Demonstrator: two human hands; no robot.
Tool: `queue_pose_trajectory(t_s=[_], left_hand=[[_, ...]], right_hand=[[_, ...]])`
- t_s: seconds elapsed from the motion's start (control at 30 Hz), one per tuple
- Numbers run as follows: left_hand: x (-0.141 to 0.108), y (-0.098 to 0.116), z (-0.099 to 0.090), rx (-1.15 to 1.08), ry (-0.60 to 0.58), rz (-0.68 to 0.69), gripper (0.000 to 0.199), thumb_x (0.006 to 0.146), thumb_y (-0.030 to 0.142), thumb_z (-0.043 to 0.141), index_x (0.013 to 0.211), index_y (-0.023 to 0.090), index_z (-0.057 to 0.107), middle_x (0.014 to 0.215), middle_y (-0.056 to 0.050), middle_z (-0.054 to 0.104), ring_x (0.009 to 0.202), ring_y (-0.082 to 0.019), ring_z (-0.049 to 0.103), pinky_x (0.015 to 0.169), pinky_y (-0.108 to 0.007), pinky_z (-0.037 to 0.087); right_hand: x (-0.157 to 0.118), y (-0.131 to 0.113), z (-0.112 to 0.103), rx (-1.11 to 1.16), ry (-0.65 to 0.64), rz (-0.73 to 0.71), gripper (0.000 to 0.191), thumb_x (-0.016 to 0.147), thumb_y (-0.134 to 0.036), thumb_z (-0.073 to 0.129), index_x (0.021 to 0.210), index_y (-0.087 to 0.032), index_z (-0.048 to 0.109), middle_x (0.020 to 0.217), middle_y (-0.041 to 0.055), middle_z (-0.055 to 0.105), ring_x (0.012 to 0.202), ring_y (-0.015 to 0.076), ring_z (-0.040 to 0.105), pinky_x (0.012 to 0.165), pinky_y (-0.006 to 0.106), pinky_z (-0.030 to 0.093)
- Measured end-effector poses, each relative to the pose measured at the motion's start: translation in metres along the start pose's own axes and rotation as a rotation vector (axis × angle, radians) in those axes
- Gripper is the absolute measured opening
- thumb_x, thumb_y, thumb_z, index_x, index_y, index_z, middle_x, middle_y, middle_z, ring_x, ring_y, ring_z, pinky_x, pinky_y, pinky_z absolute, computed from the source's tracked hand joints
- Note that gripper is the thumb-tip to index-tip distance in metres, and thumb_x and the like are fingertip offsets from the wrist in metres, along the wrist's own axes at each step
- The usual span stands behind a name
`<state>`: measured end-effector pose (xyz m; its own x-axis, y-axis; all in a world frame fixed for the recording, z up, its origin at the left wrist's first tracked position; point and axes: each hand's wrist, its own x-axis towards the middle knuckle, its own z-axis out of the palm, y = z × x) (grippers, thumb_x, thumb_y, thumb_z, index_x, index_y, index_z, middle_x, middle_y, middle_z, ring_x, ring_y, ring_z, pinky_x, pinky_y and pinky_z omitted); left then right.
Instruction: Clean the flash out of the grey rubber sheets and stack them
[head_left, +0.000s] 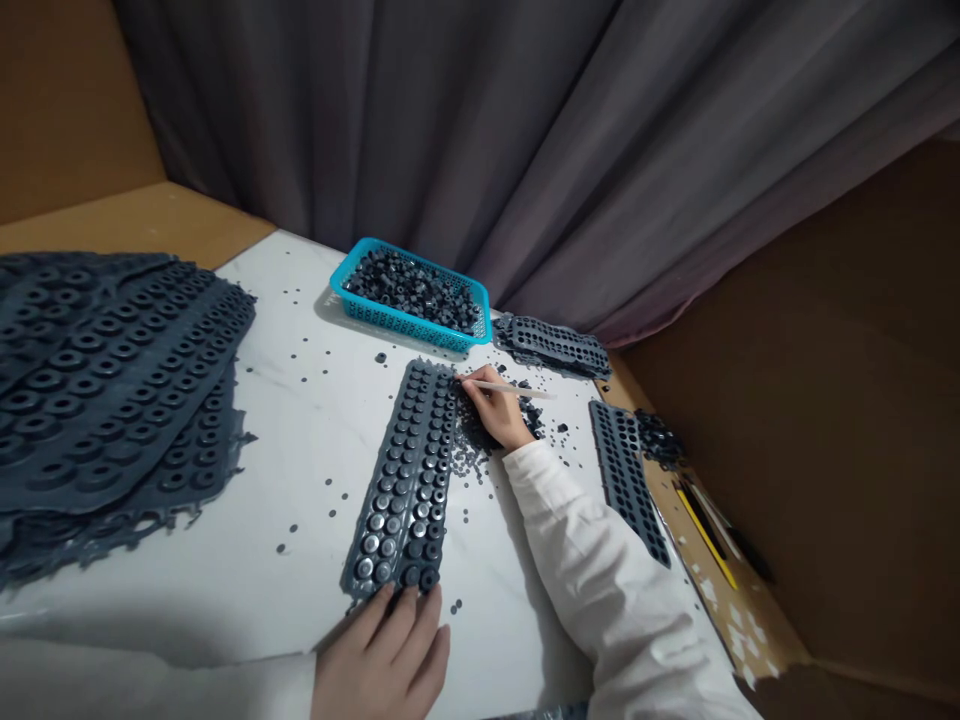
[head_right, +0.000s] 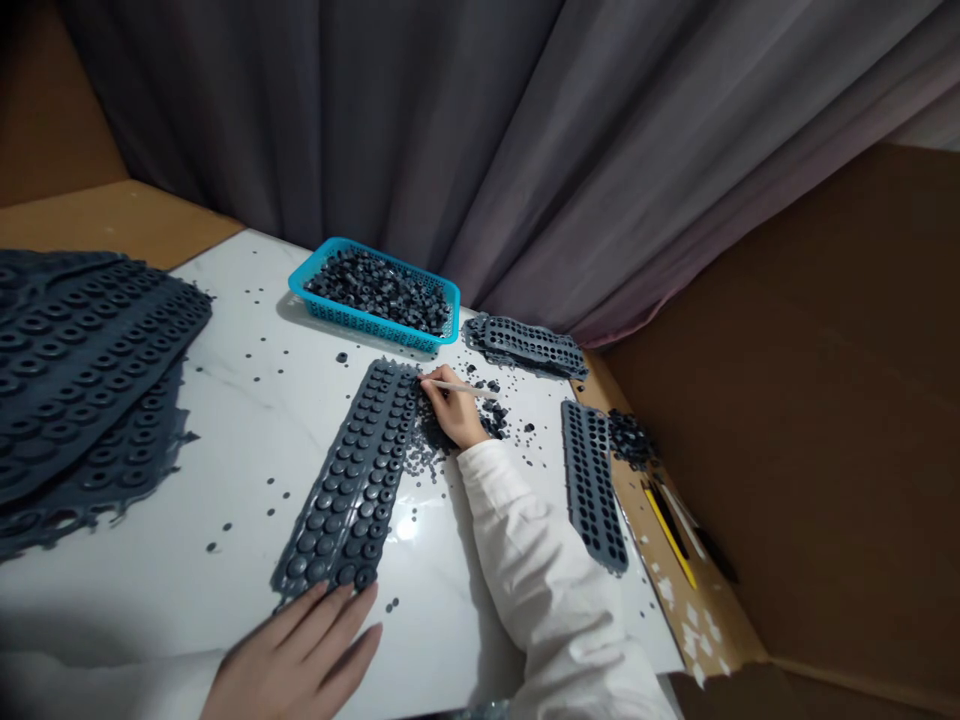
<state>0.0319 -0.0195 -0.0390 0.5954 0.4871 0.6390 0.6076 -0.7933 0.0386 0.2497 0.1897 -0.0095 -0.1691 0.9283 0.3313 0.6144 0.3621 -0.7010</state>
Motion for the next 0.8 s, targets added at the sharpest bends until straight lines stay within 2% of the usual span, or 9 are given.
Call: queue_pose_trajectory(t_s=[0.17,0.4,0.63,0.8], left_hand=[[0.005,-0.002,-0.002,-0.029,0.024,-0.018,0.021,0.087,0.016,0.041,0.086,0.023,0.061,0.096,0.001,0.069,0.091,-0.018,0.053,0.089,-0.033,0.034],[0.006,-0.002,-0.003,-0.021,0.006,-0.007,0.018,0.087,0.017,0.044,0.087,0.023,0.061,0.098,0.000,0.068,0.092,-0.018,0.053,0.090,-0.034,0.033],[0.005,0.000,-0.003,-0.024,0.034,-0.022,0.023,0.087,0.015,0.040,0.085,0.023,0.061,0.094,0.000,0.069,0.091,-0.018,0.054,0.089,-0.033,0.034],[0.004,-0.001,-0.001,-0.021,0.042,-0.020,0.024,0.088,0.014,0.039,0.085,0.023,0.061,0.094,0.000,0.069,0.091,-0.018,0.054,0.090,-0.033,0.034]], right_hand=[[-0.010,-0.002,-0.006,0.107,-0.039,0.013,0.022,0.087,-0.042,0.051,0.081,-0.021,0.052,0.098,0.0071,0.070,0.104,0.0214,0.063,0.088,0.036,0.048],[-0.012,-0.001,-0.002,0.126,-0.059,-0.012,0.021,0.087,-0.042,0.053,0.080,-0.021,0.052,0.094,0.0065,0.069,0.108,0.0224,0.062,0.087,0.036,0.048],[-0.013,0.002,-0.002,0.045,-0.107,-0.057,0.015,0.089,-0.036,0.050,0.084,-0.022,0.053,0.107,0.0078,0.068,0.107,0.0206,0.062,0.087,0.036,0.049],[-0.015,-0.001,-0.003,-0.055,-0.135,-0.114,0.013,0.089,-0.032,0.048,0.085,-0.023,0.056,0.106,0.0079,0.067,0.105,0.0206,0.061,0.089,0.036,0.048]])
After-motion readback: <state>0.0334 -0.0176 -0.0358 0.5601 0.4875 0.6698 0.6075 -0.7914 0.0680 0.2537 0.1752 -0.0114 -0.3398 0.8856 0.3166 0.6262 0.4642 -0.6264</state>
